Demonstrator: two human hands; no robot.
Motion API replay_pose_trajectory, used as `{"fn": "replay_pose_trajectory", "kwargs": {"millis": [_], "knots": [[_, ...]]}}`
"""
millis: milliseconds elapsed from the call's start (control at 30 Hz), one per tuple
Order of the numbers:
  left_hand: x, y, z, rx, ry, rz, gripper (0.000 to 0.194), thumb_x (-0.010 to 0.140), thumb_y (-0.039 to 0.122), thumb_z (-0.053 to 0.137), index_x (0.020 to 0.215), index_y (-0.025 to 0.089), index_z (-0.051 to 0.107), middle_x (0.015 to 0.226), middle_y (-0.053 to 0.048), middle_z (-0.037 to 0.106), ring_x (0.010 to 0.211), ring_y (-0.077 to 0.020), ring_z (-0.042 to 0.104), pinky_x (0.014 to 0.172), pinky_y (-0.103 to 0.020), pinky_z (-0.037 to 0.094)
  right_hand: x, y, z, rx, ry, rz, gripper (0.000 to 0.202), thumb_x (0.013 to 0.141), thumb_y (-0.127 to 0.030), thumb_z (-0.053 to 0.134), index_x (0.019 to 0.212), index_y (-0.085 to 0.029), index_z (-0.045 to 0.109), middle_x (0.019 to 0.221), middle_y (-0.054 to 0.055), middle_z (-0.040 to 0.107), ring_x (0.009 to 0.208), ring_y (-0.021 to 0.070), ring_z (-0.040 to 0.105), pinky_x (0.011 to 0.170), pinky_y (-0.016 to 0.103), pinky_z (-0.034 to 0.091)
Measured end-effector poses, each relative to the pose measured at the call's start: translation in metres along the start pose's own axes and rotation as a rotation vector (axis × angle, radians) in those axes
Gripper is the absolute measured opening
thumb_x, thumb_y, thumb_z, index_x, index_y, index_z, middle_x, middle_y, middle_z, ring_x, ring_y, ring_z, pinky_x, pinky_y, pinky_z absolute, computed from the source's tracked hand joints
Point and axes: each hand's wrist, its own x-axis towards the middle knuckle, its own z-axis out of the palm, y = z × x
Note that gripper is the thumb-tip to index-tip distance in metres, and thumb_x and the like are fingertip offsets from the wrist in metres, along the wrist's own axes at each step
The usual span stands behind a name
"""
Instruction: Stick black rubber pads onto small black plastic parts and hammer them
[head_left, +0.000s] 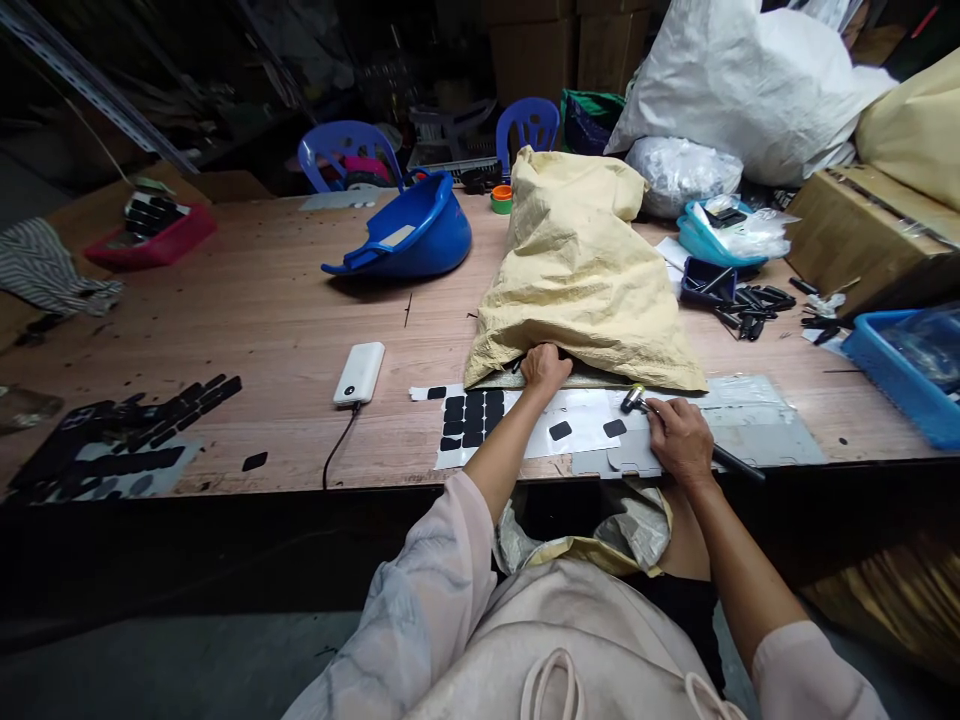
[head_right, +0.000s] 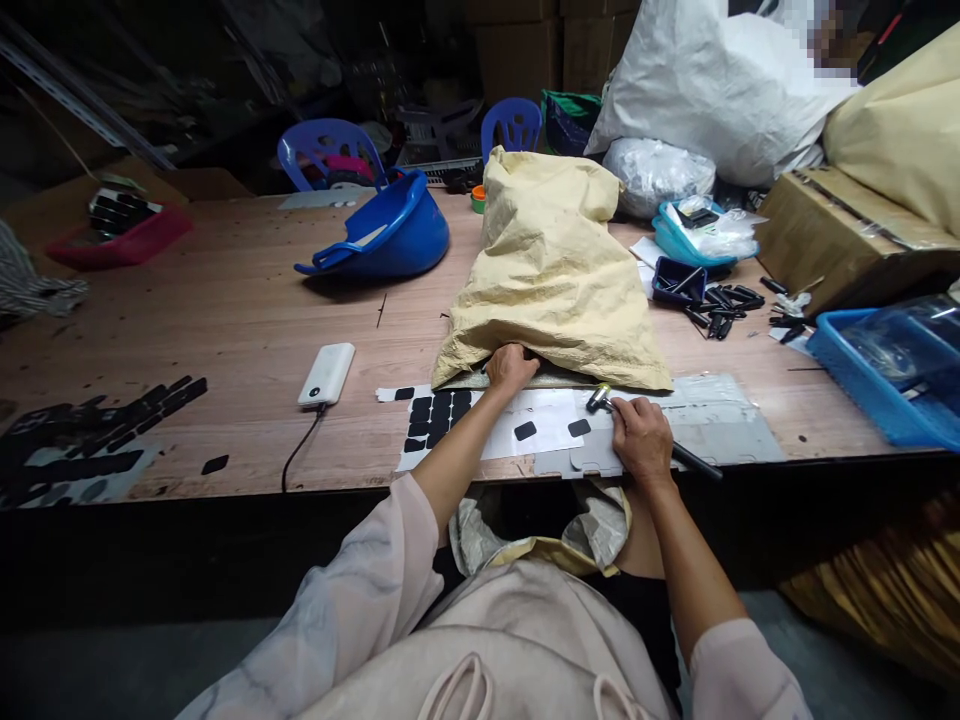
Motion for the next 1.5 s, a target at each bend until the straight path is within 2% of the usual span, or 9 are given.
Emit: {"fn": "replay_pose_trajectory", "kwargs": {"millis": [100, 200, 400, 633, 933, 1100, 1200, 1333, 1500], "knots": [[-0.007, -0.019, -0.004, -0.047, -0.016, 0.086, 0.023, 0.09, 0.036, 0.069, 0.1, 0.021, 0.084, 0.106, -0.01, 0.081, 0.103, -0.028, 0.072, 0.083, -0.035, 0.053, 0.0, 0.0, 0.0, -0.004, 0.007, -0.003, 0.027, 0.1, -0.029, 0.055, 0.114, -0.023, 0.077, 0.091, 0.008, 0.066, 0.086, 0.0221, 0.051, 0.077, 0.034, 0.04], [-0.025, -0.043, -0.003, -0.089, -0.05, 0.302, 0.022, 0.088, 0.037, 0.074, 0.099, 0.021, 0.085, 0.103, -0.007, 0.08, 0.102, -0.0259, 0.068, 0.085, -0.034, 0.052, 0.0, 0.0, 0.0, -0.004, 0.007, 0.0, 0.027, 0.1, -0.03, 0.055, 0.113, -0.023, 0.077, 0.091, 0.008, 0.066, 0.085, 0.0221, 0.051, 0.077, 0.034, 0.039], [-0.072, -0.08, 0.02, -0.213, -0.135, 0.61, 0.016, 0.083, 0.033, 0.083, 0.095, 0.023, 0.084, 0.095, -0.005, 0.075, 0.098, -0.0247, 0.063, 0.087, -0.037, 0.05, 0.0, 0.0, 0.0, -0.003, 0.0, 0.006, 0.028, 0.101, -0.032, 0.054, 0.113, -0.023, 0.077, 0.093, 0.008, 0.066, 0.086, 0.0224, 0.051, 0.078, 0.034, 0.039], [-0.093, -0.077, 0.045, -0.286, -0.05, 0.584, 0.02, 0.082, 0.029, 0.085, 0.101, 0.023, 0.081, 0.098, -0.006, 0.072, 0.1, -0.0255, 0.061, 0.093, -0.04, 0.048, 0.0, 0.001, 0.0, 0.002, 0.001, -0.004, 0.028, 0.1, -0.031, 0.055, 0.114, -0.023, 0.077, 0.094, 0.008, 0.067, 0.087, 0.0226, 0.053, 0.079, 0.034, 0.04], [-0.09, -0.075, 0.046, -0.356, -0.076, 0.553, 0.017, 0.083, 0.025, 0.082, 0.099, 0.023, 0.079, 0.099, -0.004, 0.072, 0.1, -0.0243, 0.061, 0.095, -0.039, 0.048, 0.003, 0.004, -0.002, 0.051, -0.018, 0.021, 0.027, 0.1, -0.034, 0.054, 0.11, -0.024, 0.077, 0.09, 0.007, 0.066, 0.083, 0.0222, 0.053, 0.077, 0.035, 0.041], [-0.088, -0.073, 0.045, -0.351, -0.108, 0.538, 0.018, 0.081, 0.026, 0.084, 0.099, 0.024, 0.081, 0.098, -0.003, 0.072, 0.101, -0.0243, 0.062, 0.095, -0.038, 0.048, -0.009, -0.036, -0.017, 0.322, 0.042, 0.096, 0.031, 0.104, -0.036, 0.049, 0.12, -0.024, 0.073, 0.097, 0.007, 0.068, 0.089, 0.0216, 0.063, 0.081, 0.035, 0.05], [-0.087, -0.073, 0.046, -0.349, -0.109, 0.537, 0.018, 0.082, 0.028, 0.084, 0.1, 0.025, 0.082, 0.097, -0.003, 0.072, 0.1, -0.024, 0.062, 0.094, -0.037, 0.048, -0.021, -0.069, -0.026, 0.482, -0.028, 0.06, 0.032, 0.106, -0.036, 0.048, 0.123, -0.025, 0.071, 0.098, 0.007, 0.07, 0.092, 0.0216, 0.067, 0.083, 0.035, 0.054], [-0.087, -0.073, 0.046, -0.363, -0.109, 0.527, 0.017, 0.083, 0.029, 0.083, 0.099, 0.026, 0.082, 0.097, -0.003, 0.072, 0.1, -0.0238, 0.062, 0.095, -0.038, 0.048, -0.028, -0.097, -0.037, 0.503, -0.108, 0.043, 0.034, 0.107, -0.035, 0.046, 0.129, -0.027, 0.071, 0.094, 0.006, 0.069, 0.085, 0.0202, 0.067, 0.076, 0.033, 0.054], [-0.087, -0.073, 0.046, -0.37, -0.124, 0.526, 0.017, 0.081, 0.029, 0.086, 0.096, 0.025, 0.082, 0.096, -0.002, 0.072, 0.099, -0.0234, 0.061, 0.095, -0.039, 0.048, -0.025, -0.109, -0.041, 0.447, -0.035, 0.022, 0.036, 0.107, -0.032, 0.044, 0.134, -0.027, 0.069, 0.099, 0.007, 0.07, 0.09, 0.0205, 0.068, 0.08, 0.032, 0.054]]}}
